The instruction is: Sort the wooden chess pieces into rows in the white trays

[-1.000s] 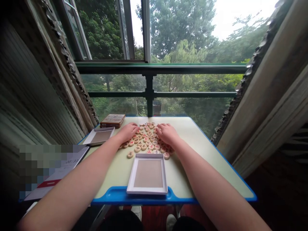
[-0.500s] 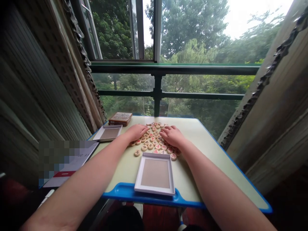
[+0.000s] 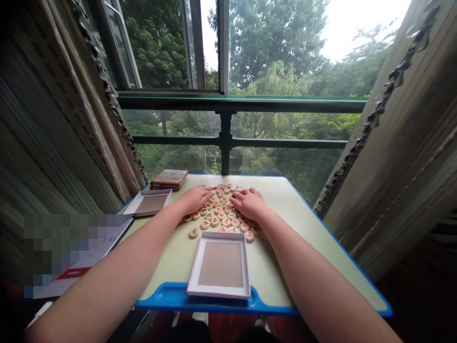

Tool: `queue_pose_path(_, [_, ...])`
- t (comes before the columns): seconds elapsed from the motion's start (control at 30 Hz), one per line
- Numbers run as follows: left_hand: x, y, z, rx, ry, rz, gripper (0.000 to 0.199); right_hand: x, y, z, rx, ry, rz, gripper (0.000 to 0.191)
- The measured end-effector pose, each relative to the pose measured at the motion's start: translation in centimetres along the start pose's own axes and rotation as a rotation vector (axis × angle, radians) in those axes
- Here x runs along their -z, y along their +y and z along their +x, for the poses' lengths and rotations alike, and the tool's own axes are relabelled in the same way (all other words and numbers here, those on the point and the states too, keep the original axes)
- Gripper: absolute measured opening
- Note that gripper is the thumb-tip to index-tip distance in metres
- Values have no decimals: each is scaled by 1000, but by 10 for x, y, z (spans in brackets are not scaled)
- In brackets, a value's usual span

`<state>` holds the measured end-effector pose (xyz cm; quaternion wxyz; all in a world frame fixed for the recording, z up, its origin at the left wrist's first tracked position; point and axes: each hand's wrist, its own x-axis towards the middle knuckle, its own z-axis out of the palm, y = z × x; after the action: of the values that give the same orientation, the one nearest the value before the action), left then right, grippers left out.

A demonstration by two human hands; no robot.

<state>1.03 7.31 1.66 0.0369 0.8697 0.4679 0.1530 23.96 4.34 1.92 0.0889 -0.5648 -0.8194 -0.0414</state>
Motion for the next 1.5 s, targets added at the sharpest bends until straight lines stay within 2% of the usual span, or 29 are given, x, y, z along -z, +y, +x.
queue_pose_path(0.13, [-3,-2,1,22,-3,-22,43,0,-1,-1,28,5,4,51])
queue_pose_path(0.33, [-5,-1,0,32,-5,25,45,-1,-1,-2,-6,2,19,50])
queue_pose_path(0.5, [-6,3,-1,53,-71,97,52,-1,-1,-2,-33,-30,24,50])
queue_pose_path(0.6, [-3,5,-1,25,-85,110,56,0,-1,-1,9,-29,22,49])
queue_pose_path(0.8, [-2,4,-2,46,-23,88,54,-1,1,1,30,39,52,49])
queue_pose_path(0.93, [-5,1,0,50,-5,85,58,-2,1,2,101,81,79,48])
queue_pose_path(1.17, [-4,3,-1,125,-20,63,56,4,-8,0,196,137,141,45])
queue_pose_path(1.3, [-4,1,-1,146,30,34,48,5,-14,-2,243,81,209,40])
queue_pose_path(1.4, [-5,-3,0,159,49,13,43,4,-16,-2,219,45,232,37])
queue_pose_path(1.5, [-7,-6,2,179,53,-29,40,3,-13,-1,116,80,236,37])
